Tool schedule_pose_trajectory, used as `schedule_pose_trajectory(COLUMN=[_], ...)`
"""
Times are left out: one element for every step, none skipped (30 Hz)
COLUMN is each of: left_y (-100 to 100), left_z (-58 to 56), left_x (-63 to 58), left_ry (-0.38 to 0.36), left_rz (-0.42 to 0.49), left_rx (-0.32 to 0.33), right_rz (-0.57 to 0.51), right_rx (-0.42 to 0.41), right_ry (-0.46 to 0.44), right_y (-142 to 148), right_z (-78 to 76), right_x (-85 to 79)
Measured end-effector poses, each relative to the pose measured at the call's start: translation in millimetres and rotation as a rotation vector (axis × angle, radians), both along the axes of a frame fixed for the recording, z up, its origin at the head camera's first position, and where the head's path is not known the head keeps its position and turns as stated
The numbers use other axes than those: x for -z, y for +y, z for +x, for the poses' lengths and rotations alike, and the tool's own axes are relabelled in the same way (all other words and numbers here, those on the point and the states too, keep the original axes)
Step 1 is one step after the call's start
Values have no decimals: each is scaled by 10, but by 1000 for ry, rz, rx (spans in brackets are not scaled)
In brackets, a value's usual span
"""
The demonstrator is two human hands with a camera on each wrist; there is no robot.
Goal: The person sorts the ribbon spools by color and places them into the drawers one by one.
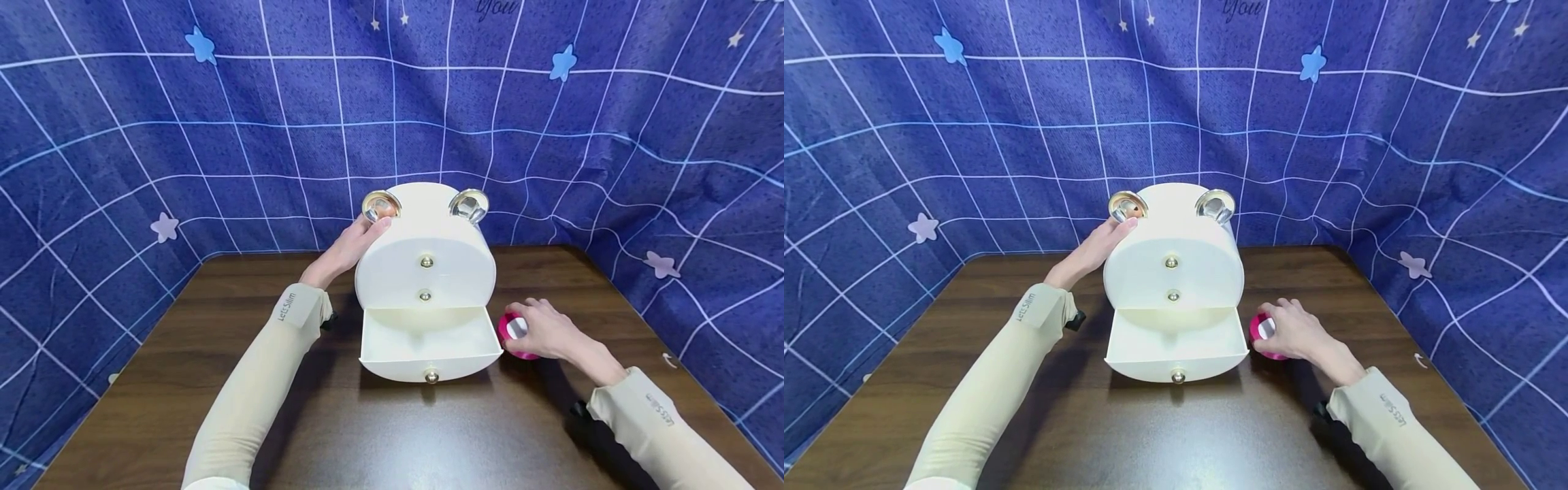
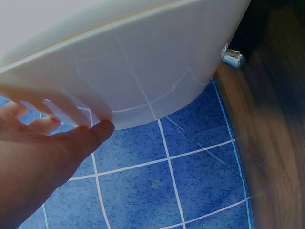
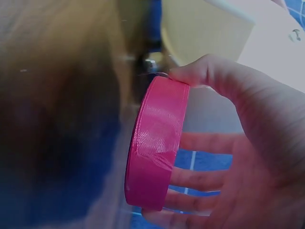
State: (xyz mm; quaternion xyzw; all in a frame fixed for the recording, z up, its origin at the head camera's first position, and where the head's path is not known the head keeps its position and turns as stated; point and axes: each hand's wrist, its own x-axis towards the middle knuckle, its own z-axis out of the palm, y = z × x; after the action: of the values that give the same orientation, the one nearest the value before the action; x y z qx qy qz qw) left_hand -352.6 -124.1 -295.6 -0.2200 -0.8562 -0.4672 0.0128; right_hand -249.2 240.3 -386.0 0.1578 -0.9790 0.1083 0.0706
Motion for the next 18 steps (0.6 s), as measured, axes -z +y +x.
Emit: schedule_pose_trajectory(left_y=[-1,-4,-6,-7,-8,-8,-9,-10,-10,-12,-15,-16,-18,-19,-20,-20,-21,-19], left_z=[-1,2,5,7,8,8,10,11,8,8,8,7,8,6,3,5,5,6], left_x=[2,4,5,6,8,9,8,9,10,10,11,12,11,11,11,12,14,15], left_ry=[3,4,6,7,6,11,13,15,18,16,14,13,11,12,12,10,9,9], left_rz=[3,1,-1,-3,-4,-7,-10,-15,-17,-16,-15,-14,-14,-18,-20,-18,-19,-18], left_rx=[0,-2,-5,-8,-9,-8,-8,-9,-7,-3,-1,2,4,4,4,3,2,2], right_rz=[-2,0,1,1,-2,-3,-3,-3,-5,-7,-7,-6,-5,-4,-3,-3,-3,-3], right_rx=[-3,-4,-6,-9,-11,-13,-13,-14,-16,-17,-16,-16,-19,-23,-26,-31,-34,-40], right_ry=[3,5,7,9,11,14,15,19,23,27,34,40,49,56,65,72,80,86], right_y=[-5,-11,-19,-27,-37,-45,-54,-64,-73,-83,-91,-100,-110,-121,-131,-143,-153,-166], right_z=[1,6,13,20,27,36,46,55,63,72,83,94,105,117,130,144,158,170], right_x=[-26,-51,-78,-105,-133,-160,-187,-213,-239,-264,-289,-314,-340,-367,-393,-419,-443,-467])
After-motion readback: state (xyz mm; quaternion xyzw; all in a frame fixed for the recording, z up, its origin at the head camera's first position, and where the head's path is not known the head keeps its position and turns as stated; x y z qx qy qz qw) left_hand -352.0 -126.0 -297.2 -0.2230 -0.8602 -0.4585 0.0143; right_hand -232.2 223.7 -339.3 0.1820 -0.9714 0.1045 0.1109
